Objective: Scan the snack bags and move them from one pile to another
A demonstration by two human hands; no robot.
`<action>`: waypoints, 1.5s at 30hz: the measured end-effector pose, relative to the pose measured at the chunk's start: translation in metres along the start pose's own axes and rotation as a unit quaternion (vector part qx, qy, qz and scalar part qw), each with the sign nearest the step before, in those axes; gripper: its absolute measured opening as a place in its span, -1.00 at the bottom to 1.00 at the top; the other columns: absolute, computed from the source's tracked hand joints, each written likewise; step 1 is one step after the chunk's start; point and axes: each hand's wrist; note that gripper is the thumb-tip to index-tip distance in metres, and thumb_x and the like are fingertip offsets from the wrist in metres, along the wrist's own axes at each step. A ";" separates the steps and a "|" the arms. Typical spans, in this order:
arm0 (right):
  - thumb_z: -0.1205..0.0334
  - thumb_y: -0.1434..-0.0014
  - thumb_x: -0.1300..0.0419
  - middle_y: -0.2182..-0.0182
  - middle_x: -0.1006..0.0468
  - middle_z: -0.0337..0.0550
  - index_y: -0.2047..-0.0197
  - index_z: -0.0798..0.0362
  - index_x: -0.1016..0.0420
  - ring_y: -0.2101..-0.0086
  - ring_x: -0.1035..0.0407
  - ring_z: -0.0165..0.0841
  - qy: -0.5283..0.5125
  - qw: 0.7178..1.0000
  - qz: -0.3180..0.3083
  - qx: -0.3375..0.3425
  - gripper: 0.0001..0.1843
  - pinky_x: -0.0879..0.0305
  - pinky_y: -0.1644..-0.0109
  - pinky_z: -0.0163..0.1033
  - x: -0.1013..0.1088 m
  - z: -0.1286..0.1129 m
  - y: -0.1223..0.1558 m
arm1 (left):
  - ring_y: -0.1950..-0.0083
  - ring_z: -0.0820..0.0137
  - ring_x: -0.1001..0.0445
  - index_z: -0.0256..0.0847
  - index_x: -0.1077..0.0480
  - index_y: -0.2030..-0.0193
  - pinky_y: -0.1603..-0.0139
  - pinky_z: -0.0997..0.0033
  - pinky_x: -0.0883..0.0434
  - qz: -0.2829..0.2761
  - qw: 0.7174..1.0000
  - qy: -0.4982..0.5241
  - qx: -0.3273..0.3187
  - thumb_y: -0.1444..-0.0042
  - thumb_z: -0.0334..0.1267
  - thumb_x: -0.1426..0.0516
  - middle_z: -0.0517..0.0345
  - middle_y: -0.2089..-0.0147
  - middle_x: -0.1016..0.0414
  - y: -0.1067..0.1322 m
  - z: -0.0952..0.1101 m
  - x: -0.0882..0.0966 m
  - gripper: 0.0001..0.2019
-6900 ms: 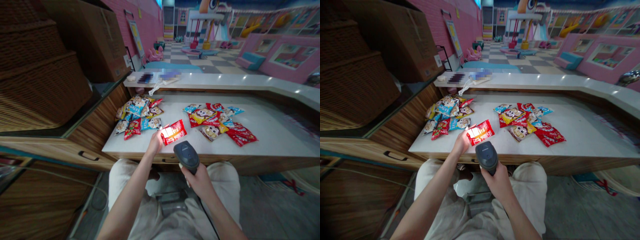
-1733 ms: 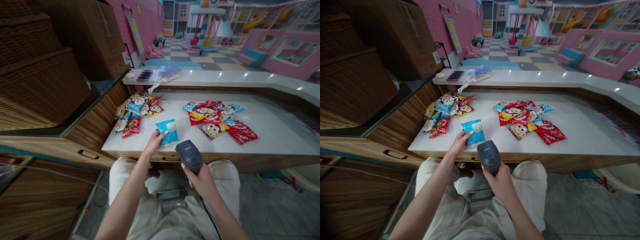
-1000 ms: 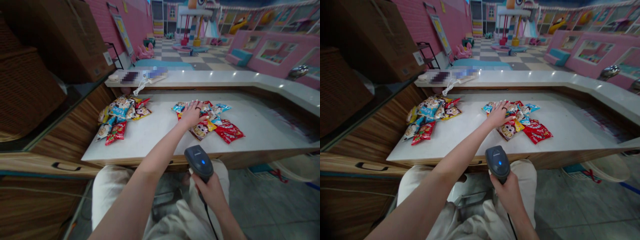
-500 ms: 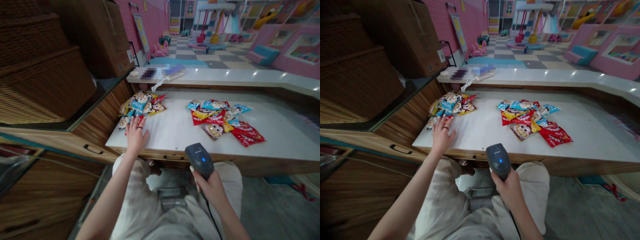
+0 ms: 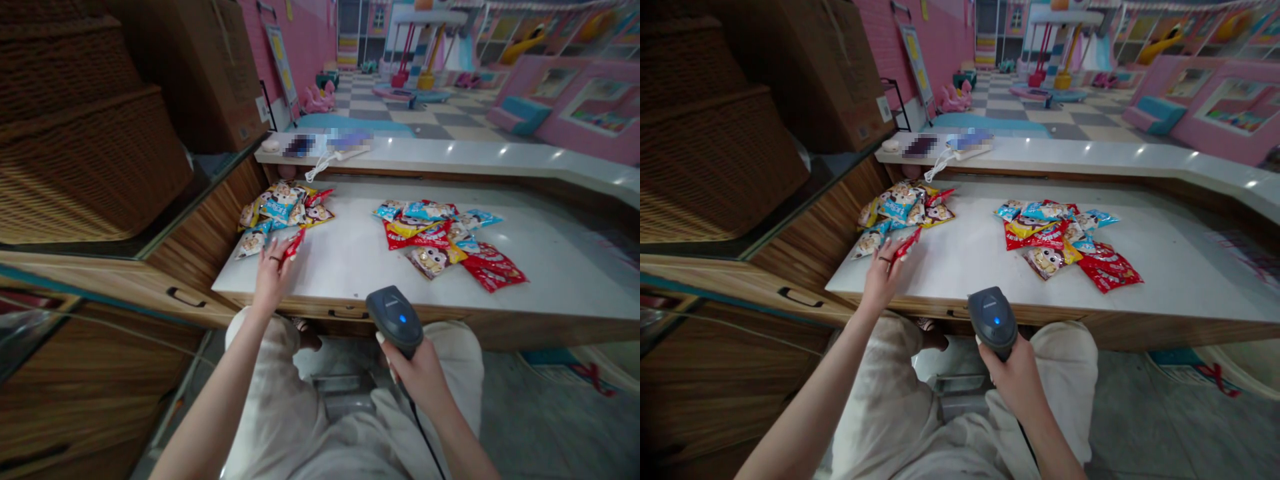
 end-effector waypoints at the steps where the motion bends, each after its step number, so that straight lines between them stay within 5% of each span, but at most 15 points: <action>1: -0.06 -0.22 -0.34 0.77 -0.36 -0.32 0.53 -0.06 -0.42 0.72 -0.25 -0.35 0.000 1.000 -0.001 0.001 -0.61 -0.20 0.59 -0.28 -0.001 0.001 0.000 | -0.52 -0.02 -0.40 -0.15 -0.50 -0.33 -0.61 -0.24 -0.14 0.009 0.997 0.071 0.026 -0.41 0.04 -0.11 -0.10 -0.38 -0.57 0.003 0.007 -0.008 -0.51; 4: -0.07 -0.26 -0.33 0.77 -0.37 -0.32 0.48 -0.03 -0.48 0.72 -0.26 -0.35 0.002 1.000 -0.007 0.002 -0.61 -0.24 0.57 -0.28 -0.004 0.003 -0.001 | -0.27 0.05 -0.62 -0.20 -0.56 -0.15 -0.43 -0.03 -0.43 0.028 0.944 0.296 0.145 -0.31 0.22 -0.20 -0.11 -0.16 -0.70 0.007 0.030 -0.032 -0.46; 7: -0.08 -0.28 -0.33 0.78 -0.37 -0.32 0.43 -0.01 -0.56 0.73 -0.28 -0.33 0.015 1.000 -0.011 0.005 -0.63 -0.25 0.58 -0.28 -0.006 0.005 -0.002 | -0.10 0.13 -0.70 -0.22 -0.56 0.02 -0.26 0.11 -0.57 0.011 0.839 0.473 0.267 -0.19 0.17 -0.35 -0.06 0.02 -0.74 0.004 0.052 -0.052 -0.53; 9: -0.09 -0.29 -0.33 0.80 -0.37 -0.31 0.41 0.00 -0.61 0.72 -0.33 -0.29 0.025 1.000 -0.012 0.006 -0.63 -0.25 0.58 -0.28 -0.006 0.006 -0.004 | -0.02 0.19 -0.72 -0.22 -0.55 0.07 -0.14 0.21 -0.63 -0.009 0.780 0.537 0.323 -0.16 0.06 -0.41 -0.03 0.10 -0.74 -0.001 0.065 -0.062 -0.59; 12: -0.10 -0.29 -0.31 0.79 -0.40 -0.27 0.38 0.01 -0.64 0.65 -0.46 -0.21 0.031 0.999 -0.011 0.005 -0.63 -0.31 0.56 -0.27 -0.006 0.006 -0.006 | 0.08 0.27 -0.72 -0.23 -0.56 0.08 0.01 0.35 -0.64 -0.038 0.737 0.572 0.357 -0.20 -0.01 -0.40 0.00 0.14 -0.75 -0.006 0.077 -0.074 -0.65; 15: -0.10 -0.26 -0.30 0.78 -0.42 -0.23 0.41 -0.01 -0.61 0.57 -0.55 -0.14 0.030 1.000 -0.008 0.000 -0.64 -0.34 0.54 -0.26 -0.006 0.003 -0.009 | 0.07 0.26 -0.72 -0.23 -0.56 0.06 0.02 0.36 -0.63 -0.052 0.744 0.574 0.336 -0.14 0.05 -0.43 0.01 0.13 -0.75 -0.004 0.080 -0.088 -0.58; 22: -0.08 -0.17 -0.31 0.77 -0.43 -0.20 0.53 -0.10 -0.45 0.48 -0.61 -0.09 0.032 0.999 -0.015 0.004 -0.65 -0.37 0.54 -0.27 -0.010 -0.011 -0.015 | 0.08 0.24 -0.71 -0.20 -0.54 0.03 -0.11 0.24 -0.58 -0.070 0.818 0.515 0.247 0.09 0.17 -0.53 0.05 0.12 -0.75 0.013 0.076 -0.101 -0.37; 33: -0.06 -0.18 -0.31 0.78 -0.38 -0.24 0.57 -0.13 -0.36 0.53 -0.57 -0.13 0.019 1.000 -0.018 0.008 -0.62 -0.35 0.54 -0.27 -0.013 -0.021 -0.016 | 0.03 0.15 -0.71 -0.20 -0.55 0.03 -0.15 0.13 -0.58 -0.052 0.843 0.482 0.233 -0.02 0.27 -0.42 0.01 0.12 -0.74 0.016 0.075 -0.099 -0.40; 39: -0.06 -0.19 -0.31 0.77 -0.38 -0.25 0.58 -0.13 -0.34 0.57 -0.52 -0.18 0.021 1.000 -0.018 0.015 -0.60 -0.32 0.54 -0.28 -0.013 -0.021 -0.015 | 0.09 0.13 -0.70 -0.20 -0.56 0.04 -0.01 0.16 -0.60 -0.059 0.852 0.473 0.217 -0.12 0.14 -0.38 -0.04 0.10 -0.73 0.018 0.069 -0.103 -0.53; 45: -0.05 -0.19 -0.31 0.76 -0.39 -0.24 0.58 -0.12 -0.35 0.55 -0.53 -0.17 0.015 1.000 -0.016 0.016 -0.60 -0.31 0.55 -0.28 -0.014 -0.021 -0.013 | 0.07 0.22 -0.69 -0.21 -0.55 0.04 -0.10 0.22 -0.57 -0.053 0.854 0.471 0.217 -0.09 0.27 -0.39 0.04 0.12 -0.73 0.018 0.070 -0.101 -0.43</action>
Point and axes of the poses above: each hand's wrist, its own y-axis away from the middle knuckle, its own x-axis out of the back of the hand, z = x × y
